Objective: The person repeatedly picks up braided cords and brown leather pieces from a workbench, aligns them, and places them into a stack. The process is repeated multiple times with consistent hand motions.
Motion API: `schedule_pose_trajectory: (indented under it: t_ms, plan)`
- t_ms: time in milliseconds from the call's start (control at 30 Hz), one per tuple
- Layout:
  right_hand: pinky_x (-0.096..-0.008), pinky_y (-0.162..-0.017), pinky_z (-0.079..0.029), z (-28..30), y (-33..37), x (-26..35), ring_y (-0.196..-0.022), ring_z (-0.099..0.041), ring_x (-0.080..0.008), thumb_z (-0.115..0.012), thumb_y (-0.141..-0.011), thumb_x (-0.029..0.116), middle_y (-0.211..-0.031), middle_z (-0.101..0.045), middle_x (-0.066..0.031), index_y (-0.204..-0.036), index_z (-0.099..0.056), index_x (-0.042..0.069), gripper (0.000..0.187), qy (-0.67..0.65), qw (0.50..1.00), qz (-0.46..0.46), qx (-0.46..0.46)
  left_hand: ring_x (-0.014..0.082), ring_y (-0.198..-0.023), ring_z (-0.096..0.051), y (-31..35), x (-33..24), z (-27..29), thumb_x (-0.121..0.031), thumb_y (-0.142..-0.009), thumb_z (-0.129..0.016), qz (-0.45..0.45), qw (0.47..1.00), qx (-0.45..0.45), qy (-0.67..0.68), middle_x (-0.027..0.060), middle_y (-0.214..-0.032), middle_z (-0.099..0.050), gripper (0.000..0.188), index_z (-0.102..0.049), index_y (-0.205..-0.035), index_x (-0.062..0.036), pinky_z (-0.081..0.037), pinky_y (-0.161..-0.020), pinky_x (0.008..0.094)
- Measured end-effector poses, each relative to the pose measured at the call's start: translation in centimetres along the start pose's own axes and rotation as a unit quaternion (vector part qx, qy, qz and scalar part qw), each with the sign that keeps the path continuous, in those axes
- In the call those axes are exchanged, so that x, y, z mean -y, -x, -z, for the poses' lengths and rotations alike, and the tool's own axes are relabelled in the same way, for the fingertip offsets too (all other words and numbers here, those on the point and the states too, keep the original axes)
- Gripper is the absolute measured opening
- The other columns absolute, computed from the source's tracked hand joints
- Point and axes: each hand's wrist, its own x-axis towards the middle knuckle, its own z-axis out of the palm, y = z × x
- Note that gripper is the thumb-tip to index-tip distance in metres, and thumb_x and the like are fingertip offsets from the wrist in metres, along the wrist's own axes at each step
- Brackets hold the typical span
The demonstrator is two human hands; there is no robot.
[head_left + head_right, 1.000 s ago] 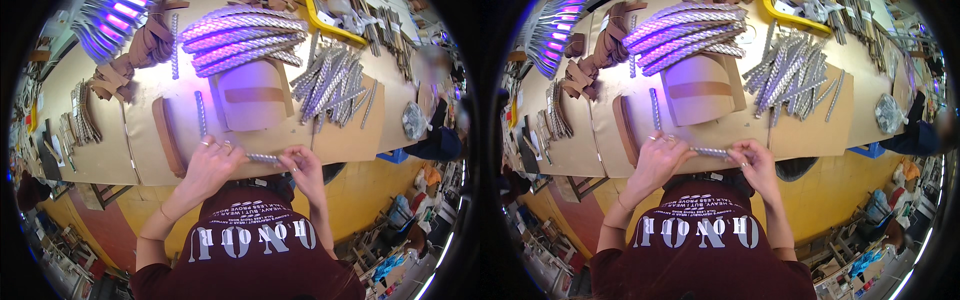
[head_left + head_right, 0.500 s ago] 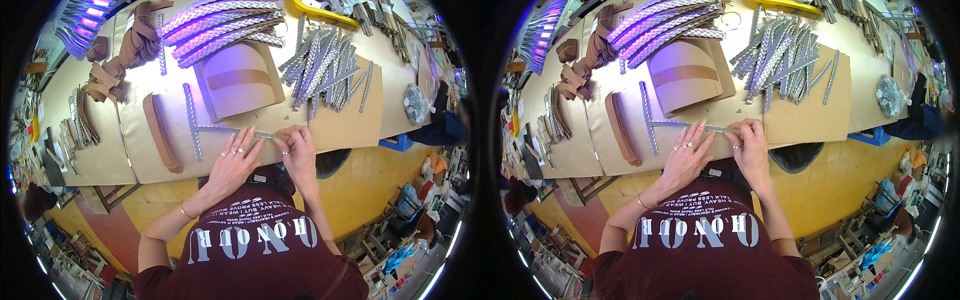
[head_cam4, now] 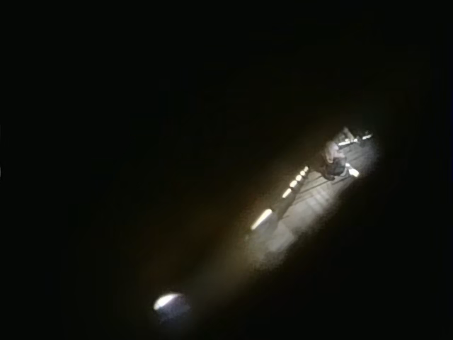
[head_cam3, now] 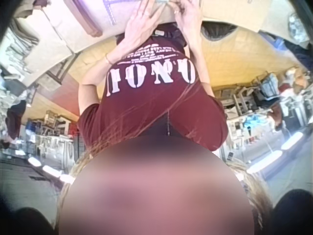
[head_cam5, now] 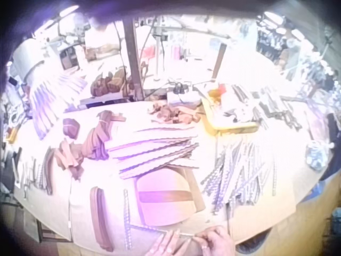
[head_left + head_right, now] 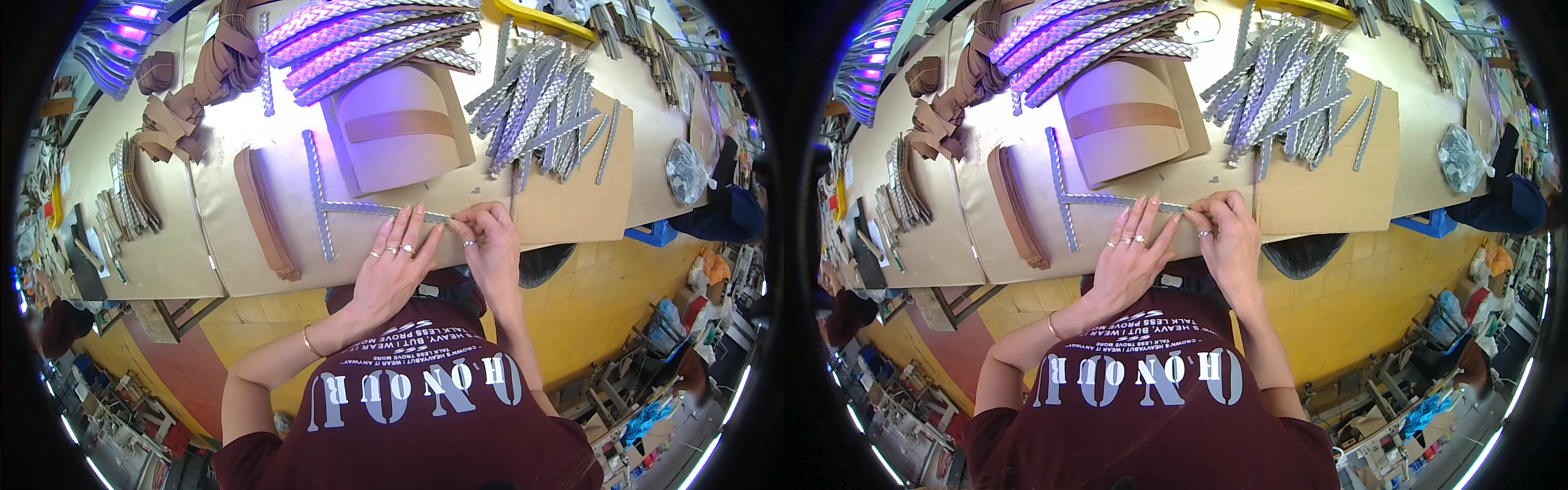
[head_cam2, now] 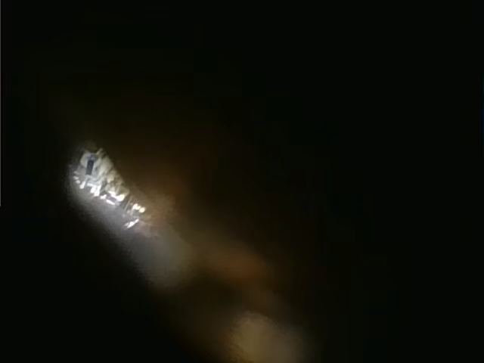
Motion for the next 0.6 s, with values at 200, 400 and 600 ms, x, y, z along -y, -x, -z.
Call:
schedule_pose_trajectory:
  t_ms: [200, 400, 600]
  plan:
    - [-0.0402, -0.067, -0.05, -0.3, -0.1, 0.6, -0.077, -0.062, -0.0291, -0.066, -0.088, 0.012, -0.09, -0.058, -0.0102, -0.091, -0.064, 0.004, 0.01, 0.092, 0.995, 0.024, 0.003, 0.0347, -0.141, -0.033, 0.0, 0.1, -0.1, -0.029, -0.086, -0.067, -0.005, 1.0, -0.006, -0.001, 0.0212, -0.151, -0.035, 0.058, -0.05, -0.139, -0.0136, -0.027, -0.115, 0.0451]
    - [-0.0436, -0.077, -0.046, -0.8, 0.7, 2.5, -0.091, -0.057, -0.0333, -0.063, -0.088, 0.011, -0.099, -0.055, -0.013, -0.095, -0.06, 0.004, 0.011, 0.257, 0.962, 0.092, -0.015, 0.0335, -0.14, -0.034, 0.1, 0.1, -0.3, -0.028, -0.086, -0.067, -0.007, 1.0, -0.013, -0.015, 0.0203, -0.15, -0.037, 0.055, -0.053, -0.136, -0.0125, -0.028, -0.115, 0.0449]
    - [-0.0434, -0.083, -0.042, -0.8, 0.6, 4.5, -0.097, -0.054, -0.0331, -0.064, -0.087, 0.012, -0.103, -0.054, -0.0138, -0.097, -0.059, 0.003, 0.013, 0.256, 0.96, 0.094, 0.067, 0.0317, -0.139, -0.037, -0.1, 0.3, -0.2, -0.024, -0.089, -0.056, -0.009, 0.999, -0.029, 0.017, 0.0199, -0.15, -0.037, 0.044, -0.055, -0.13, -0.0087, -0.029, -0.115, 0.0424]
